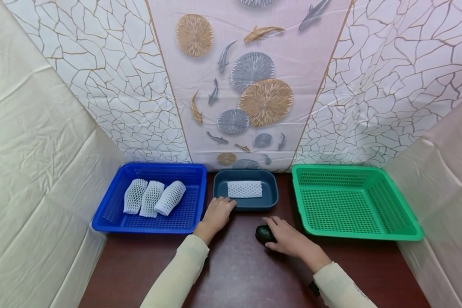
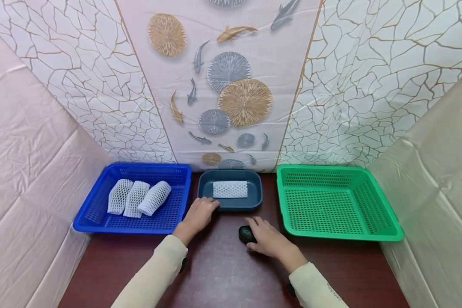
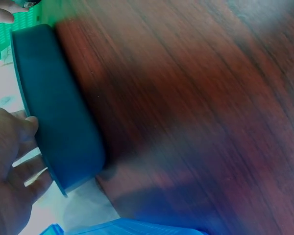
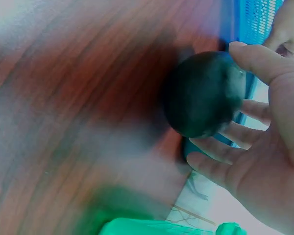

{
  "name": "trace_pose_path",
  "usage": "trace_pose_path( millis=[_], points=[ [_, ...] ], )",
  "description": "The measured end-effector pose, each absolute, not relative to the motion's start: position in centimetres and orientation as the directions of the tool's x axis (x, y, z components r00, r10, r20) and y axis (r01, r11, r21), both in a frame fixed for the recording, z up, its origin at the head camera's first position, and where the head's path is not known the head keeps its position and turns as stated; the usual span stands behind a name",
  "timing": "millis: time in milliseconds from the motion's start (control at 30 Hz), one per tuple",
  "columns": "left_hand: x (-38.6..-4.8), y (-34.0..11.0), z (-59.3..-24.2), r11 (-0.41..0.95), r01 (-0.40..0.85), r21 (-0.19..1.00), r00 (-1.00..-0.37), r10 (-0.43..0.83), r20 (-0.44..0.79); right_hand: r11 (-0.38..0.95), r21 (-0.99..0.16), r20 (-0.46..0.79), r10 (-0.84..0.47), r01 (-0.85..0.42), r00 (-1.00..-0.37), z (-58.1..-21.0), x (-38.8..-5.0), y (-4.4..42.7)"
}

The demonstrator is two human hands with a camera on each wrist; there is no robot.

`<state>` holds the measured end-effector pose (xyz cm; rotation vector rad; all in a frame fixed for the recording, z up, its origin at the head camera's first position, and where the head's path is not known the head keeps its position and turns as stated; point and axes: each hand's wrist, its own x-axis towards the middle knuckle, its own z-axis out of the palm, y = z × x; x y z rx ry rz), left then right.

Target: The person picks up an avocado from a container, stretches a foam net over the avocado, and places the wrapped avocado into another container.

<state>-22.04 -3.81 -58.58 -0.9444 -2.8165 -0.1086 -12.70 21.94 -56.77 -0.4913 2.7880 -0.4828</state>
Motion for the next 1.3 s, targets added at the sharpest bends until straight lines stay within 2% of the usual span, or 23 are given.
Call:
trace_pose_path(
  millis=[333,800,1300],
  points=[
    [-22.1,-2.5,-57.3,0.838,0.542,0.067,-0.836,0.53,0.143,0.874,-0.363,-0.133,-0.391,-0.322,-0.911,-54.6,-12.8,21.7],
    [-25.9,-0.1,-55.0,0.844,0.536,0.029,-0.844,0.535,0.045,0.837,-0.256,0.087,-0.479,-0.484,-0.874,-52.1,-14.8,21.0],
    [-28.7,1.0,-56.0,0.85,0.527,-0.025,-0.846,0.521,-0.116,0.84,-0.317,0.059,-0.446,-0.441,-0.893,-51.5,-17.2,20.5]
  ],
)
